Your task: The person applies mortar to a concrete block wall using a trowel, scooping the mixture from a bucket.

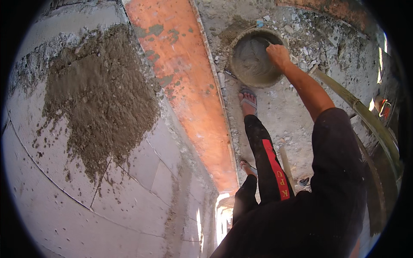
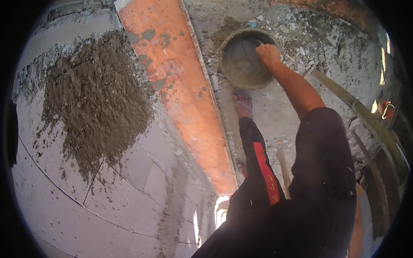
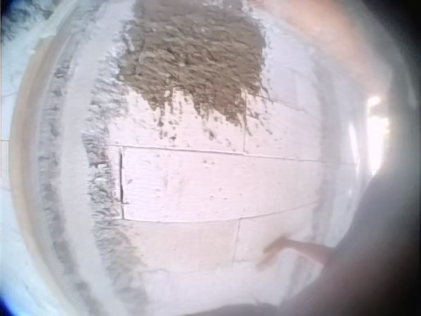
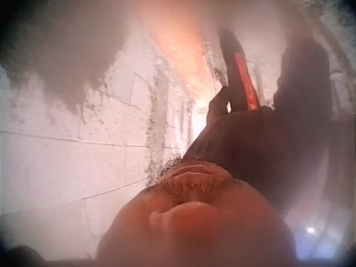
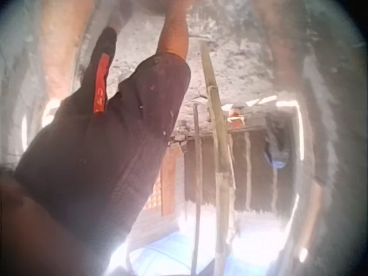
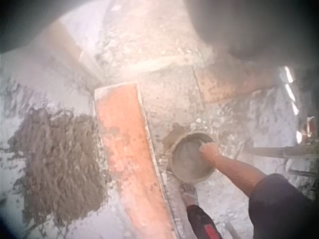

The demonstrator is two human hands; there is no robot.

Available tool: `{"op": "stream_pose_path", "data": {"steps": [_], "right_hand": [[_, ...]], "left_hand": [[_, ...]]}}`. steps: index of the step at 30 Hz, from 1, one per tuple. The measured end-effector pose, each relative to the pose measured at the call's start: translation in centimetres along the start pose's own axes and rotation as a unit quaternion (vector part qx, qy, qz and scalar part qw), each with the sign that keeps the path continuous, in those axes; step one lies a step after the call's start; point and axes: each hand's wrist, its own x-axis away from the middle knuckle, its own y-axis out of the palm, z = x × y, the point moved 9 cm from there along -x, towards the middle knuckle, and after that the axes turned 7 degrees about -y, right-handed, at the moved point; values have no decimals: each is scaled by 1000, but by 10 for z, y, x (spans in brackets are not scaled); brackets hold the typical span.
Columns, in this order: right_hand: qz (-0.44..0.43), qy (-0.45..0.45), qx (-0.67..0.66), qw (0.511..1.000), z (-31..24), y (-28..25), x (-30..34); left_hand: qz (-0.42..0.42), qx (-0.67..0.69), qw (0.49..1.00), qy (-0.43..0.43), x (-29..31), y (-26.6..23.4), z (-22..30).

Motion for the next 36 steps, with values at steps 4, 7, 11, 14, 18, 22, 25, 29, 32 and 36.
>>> {"op": "stream_pose_path", "data": {"steps": [4,7,11,14,18,22,25,29,32,36], "right_hand": [[-35,88,-144,985,-37,56,33],[-55,95,-228,967,-51,73,52],[-75,126,-310,939,-36,79,90],[-8,91,-397,913,-28,61,123],[85,80,-520,846,-48,14,182],[2,115,-719,685,-66,37,186],[40,159,-742,650,-68,-2,182],[122,144,-802,567,-97,-78,216],[167,164,-879,415,-114,-157,262],[342,250,-780,461,-117,-233,270]], "left_hand": [[10,-9,1000,8,-4,-11,-6],[20,-11,1000,7,-8,-13,-10],[38,-15,999,4,-12,-17,-18],[46,-17,999,0,-12,-22,-28],[54,-33,998,-18,-4,-25,-47],[47,-55,997,-31,1,-25,-60],[-10,-350,937,-4,6,-22,-64],[-12,-28,991,-133,1,-45,-57],[34,42,984,-168,8,-17,-94],[89,11,985,-146,1,-26,-73]]}}
